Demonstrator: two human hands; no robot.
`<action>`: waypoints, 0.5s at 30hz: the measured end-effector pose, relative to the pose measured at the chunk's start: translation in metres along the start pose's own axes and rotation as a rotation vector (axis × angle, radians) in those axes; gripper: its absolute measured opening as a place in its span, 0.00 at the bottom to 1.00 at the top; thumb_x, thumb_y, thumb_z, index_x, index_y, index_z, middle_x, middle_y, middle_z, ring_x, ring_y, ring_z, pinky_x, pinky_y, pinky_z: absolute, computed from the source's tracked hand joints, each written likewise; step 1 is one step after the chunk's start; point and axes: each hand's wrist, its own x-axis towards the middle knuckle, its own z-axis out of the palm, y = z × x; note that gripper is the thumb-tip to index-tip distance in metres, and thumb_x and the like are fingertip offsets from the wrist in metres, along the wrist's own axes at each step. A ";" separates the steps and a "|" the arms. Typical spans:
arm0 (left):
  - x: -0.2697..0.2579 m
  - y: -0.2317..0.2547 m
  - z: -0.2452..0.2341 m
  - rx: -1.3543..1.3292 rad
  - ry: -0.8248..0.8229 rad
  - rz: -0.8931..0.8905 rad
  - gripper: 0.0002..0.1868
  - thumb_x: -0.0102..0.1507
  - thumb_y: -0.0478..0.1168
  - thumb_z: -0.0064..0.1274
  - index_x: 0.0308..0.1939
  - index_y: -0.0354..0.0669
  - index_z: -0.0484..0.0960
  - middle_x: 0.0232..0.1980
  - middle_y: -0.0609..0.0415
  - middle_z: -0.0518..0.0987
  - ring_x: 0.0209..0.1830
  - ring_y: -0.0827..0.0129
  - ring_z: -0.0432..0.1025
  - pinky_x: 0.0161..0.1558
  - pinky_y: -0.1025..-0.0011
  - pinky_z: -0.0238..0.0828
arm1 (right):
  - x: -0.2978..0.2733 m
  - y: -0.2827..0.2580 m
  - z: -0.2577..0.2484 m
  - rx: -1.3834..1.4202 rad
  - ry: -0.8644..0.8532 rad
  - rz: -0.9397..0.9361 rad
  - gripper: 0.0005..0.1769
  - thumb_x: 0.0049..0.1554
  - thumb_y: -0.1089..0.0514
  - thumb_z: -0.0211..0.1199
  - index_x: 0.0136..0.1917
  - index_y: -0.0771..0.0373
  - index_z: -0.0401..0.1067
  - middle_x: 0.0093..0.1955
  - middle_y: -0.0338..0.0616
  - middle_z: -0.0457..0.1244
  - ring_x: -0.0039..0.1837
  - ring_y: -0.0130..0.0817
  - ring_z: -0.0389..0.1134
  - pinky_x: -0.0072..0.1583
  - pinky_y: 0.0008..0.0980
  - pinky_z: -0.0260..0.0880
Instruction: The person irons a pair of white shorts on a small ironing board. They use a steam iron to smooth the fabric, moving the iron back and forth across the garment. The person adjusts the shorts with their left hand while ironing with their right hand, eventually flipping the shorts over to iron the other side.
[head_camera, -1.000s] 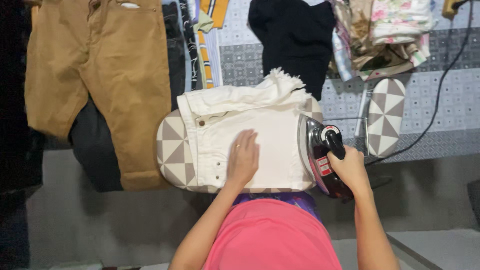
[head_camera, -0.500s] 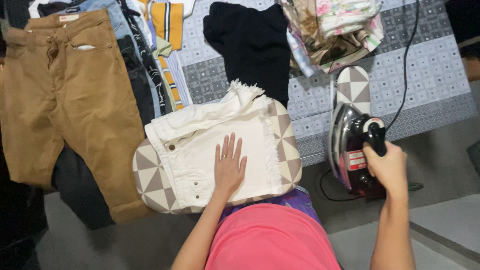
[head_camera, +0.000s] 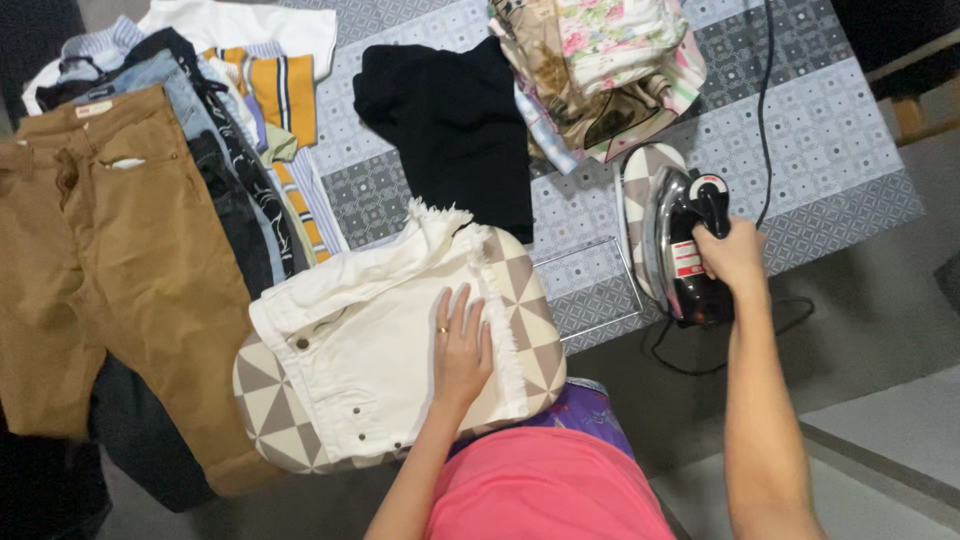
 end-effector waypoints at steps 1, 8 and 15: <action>0.005 0.006 0.003 -0.015 -0.008 0.006 0.19 0.64 0.31 0.51 0.59 0.31 0.77 0.72 0.39 0.68 0.77 0.38 0.54 0.72 0.51 0.56 | 0.006 0.003 0.004 -0.049 0.013 -0.009 0.15 0.57 0.52 0.63 0.36 0.66 0.73 0.24 0.48 0.63 0.26 0.35 0.66 0.35 0.37 0.66; 0.030 0.024 0.024 -0.069 -0.049 0.026 0.19 0.63 0.29 0.51 0.58 0.33 0.77 0.70 0.41 0.70 0.73 0.40 0.59 0.70 0.51 0.59 | 0.027 0.008 0.030 -0.093 0.118 -0.072 0.18 0.55 0.48 0.68 0.43 0.67 0.77 0.32 0.56 0.67 0.38 0.51 0.73 0.45 0.46 0.70; 0.030 0.017 0.028 -0.066 -0.041 0.001 0.18 0.62 0.27 0.50 0.57 0.33 0.78 0.67 0.41 0.72 0.70 0.42 0.62 0.67 0.53 0.62 | 0.027 0.020 0.048 -0.053 0.202 -0.123 0.16 0.55 0.50 0.67 0.48 0.66 0.77 0.39 0.60 0.69 0.48 0.60 0.72 0.51 0.50 0.70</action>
